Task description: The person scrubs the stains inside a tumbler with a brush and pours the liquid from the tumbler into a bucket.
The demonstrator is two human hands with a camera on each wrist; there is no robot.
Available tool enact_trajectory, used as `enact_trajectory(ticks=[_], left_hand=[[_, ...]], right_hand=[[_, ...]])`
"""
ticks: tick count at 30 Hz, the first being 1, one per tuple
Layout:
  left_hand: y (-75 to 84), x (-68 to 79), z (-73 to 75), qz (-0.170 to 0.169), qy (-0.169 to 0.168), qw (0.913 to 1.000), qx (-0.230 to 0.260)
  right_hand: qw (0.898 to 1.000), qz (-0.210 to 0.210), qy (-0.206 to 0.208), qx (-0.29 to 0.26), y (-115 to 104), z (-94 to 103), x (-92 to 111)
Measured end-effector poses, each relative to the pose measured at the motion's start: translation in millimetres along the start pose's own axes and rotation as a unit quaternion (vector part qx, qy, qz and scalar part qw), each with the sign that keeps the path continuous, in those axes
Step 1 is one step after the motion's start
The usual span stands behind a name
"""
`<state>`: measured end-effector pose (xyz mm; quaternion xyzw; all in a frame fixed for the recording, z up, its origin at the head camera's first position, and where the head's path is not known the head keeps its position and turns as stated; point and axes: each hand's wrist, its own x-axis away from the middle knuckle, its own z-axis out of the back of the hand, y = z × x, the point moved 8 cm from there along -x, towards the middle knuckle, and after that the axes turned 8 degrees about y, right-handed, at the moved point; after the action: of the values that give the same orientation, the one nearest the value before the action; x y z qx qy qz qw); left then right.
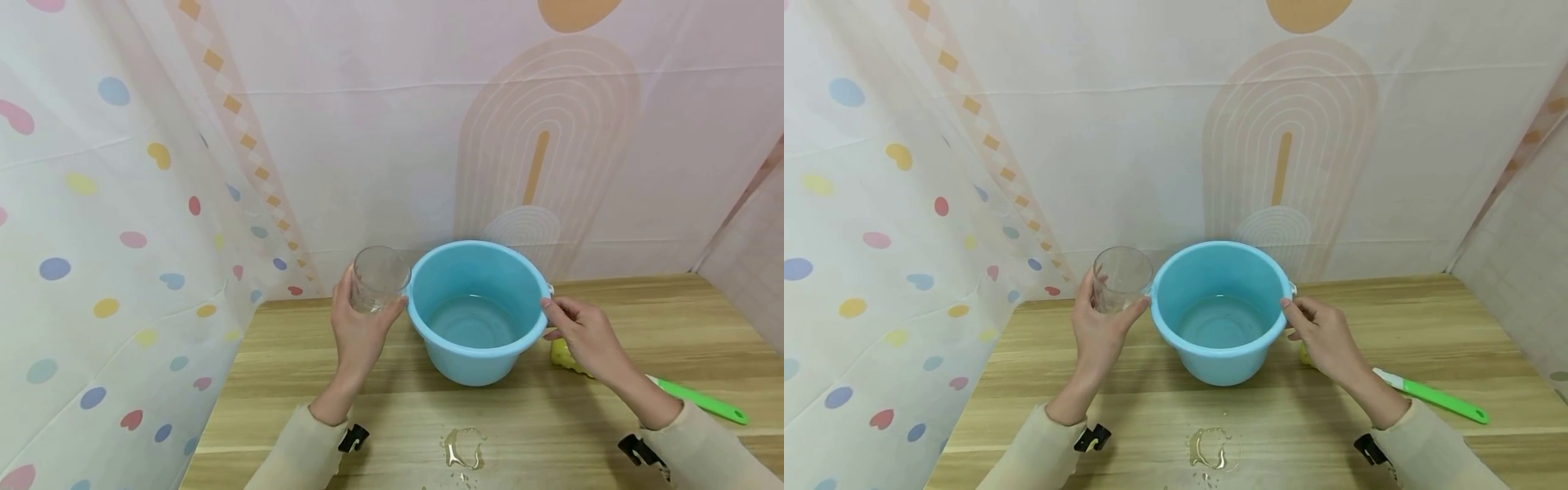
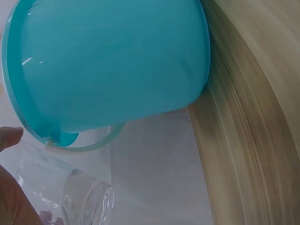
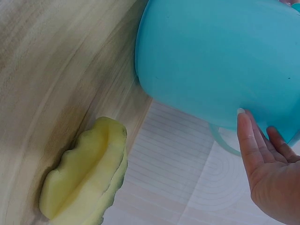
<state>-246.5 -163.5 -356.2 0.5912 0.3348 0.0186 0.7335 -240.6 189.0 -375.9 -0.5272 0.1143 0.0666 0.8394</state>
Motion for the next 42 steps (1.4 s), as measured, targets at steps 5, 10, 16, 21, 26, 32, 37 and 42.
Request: enact_trajectory(ticks=[5,10,16,21,26,32,37,42], left_hand=[[3.1,-2.7,-2.1,-0.020,0.011,0.9997,-0.004],[3.2,-4.5,-3.3,-0.018,0.023,0.9995,-0.015],[8.4,-6.1,-6.1,-0.036,0.026,0.9984,-0.035],[14.9,-6.1,-7.4,-0.065,0.031,0.9963,-0.047],[19.3,-5.2,-8.6,-0.091,0.031,0.9931,-0.067],[23.9,-5.7,-10.0,-0.118,0.018,0.9889,-0.088],[29.0,-8.2,-11.3,-0.145,0.007,0.9822,-0.119],[36.9,-11.4,-14.3,-0.174,-0.004,0.9733,-0.149]], right_hand=[[1.000,0.004,0.002,0.000,-0.5,-0.4,-0.1],[1.000,0.002,0.002,0.001,-0.7,-0.5,0.4],[1.000,-0.001,0.004,0.003,-0.5,-0.5,0.6],[1.000,-0.001,0.004,0.002,-0.8,-1.0,0.7],[1.000,-0.001,0.003,0.000,-0.8,-1.5,0.8],[1.000,0.003,0.006,0.004,-0.6,-1.3,1.6],[1.000,0.009,0.007,0.008,-0.9,-1.0,1.4],[1.000,0.009,0.006,0.007,-0.1,-0.5,0.4]])
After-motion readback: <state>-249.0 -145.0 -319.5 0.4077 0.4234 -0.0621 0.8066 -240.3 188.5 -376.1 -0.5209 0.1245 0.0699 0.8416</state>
